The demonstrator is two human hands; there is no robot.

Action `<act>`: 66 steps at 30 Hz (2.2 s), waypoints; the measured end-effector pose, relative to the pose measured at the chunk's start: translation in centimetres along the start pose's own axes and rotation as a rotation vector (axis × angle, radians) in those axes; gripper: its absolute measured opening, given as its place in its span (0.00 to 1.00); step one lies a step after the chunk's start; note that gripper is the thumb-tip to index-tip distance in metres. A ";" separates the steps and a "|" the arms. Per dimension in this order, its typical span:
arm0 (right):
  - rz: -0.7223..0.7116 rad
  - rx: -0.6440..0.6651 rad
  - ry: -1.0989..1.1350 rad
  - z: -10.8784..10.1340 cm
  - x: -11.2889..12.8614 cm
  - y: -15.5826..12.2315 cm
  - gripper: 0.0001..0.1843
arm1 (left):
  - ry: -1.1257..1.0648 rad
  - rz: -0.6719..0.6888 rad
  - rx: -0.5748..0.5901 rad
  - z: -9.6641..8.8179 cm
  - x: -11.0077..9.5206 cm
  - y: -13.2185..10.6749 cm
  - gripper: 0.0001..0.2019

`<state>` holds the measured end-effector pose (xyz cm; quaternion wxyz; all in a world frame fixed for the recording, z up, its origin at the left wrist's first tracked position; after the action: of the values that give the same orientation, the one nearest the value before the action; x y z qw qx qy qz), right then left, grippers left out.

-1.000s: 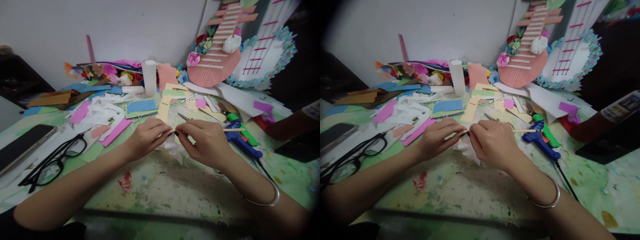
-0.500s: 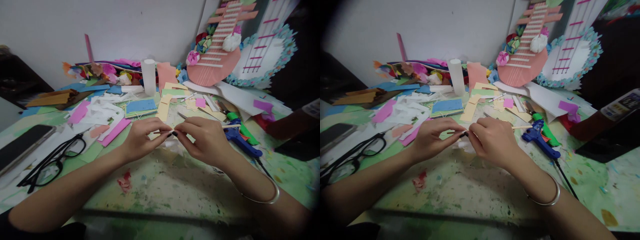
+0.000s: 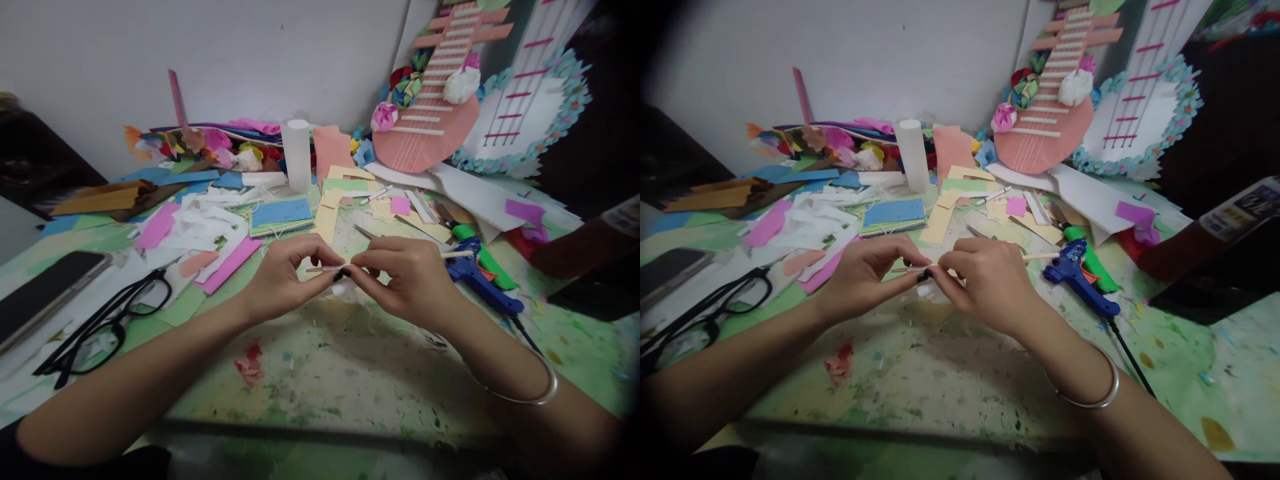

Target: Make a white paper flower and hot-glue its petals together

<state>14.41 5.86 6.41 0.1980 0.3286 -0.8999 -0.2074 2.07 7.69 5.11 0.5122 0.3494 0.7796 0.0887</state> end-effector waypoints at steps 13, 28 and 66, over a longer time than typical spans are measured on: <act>-0.051 -0.076 -0.003 -0.7 0.4 -0.1 0.15 | -0.096 0.019 -0.031 -0.5 -0.4 0.2 0.04; -0.048 -0.042 0.169 -0.5 0.2 0.1 0.12 | -0.314 -0.143 -0.049 -0.1 1.5 0.1 0.07; 0.026 -0.106 0.245 -0.9 -0.4 0.1 0.10 | -0.313 -0.251 -0.031 -0.2 1.9 0.2 0.04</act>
<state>15.08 5.93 7.17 0.3264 0.3289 -0.8608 -0.2106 1.53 9.06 3.89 0.6396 0.2511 0.7263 -0.0193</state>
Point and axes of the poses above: each hand's wrist, its own y-axis towards the middle knuckle, its own z-axis out of the palm, x = y × z, the point moved 8 cm from there along y, towards the middle knuckle
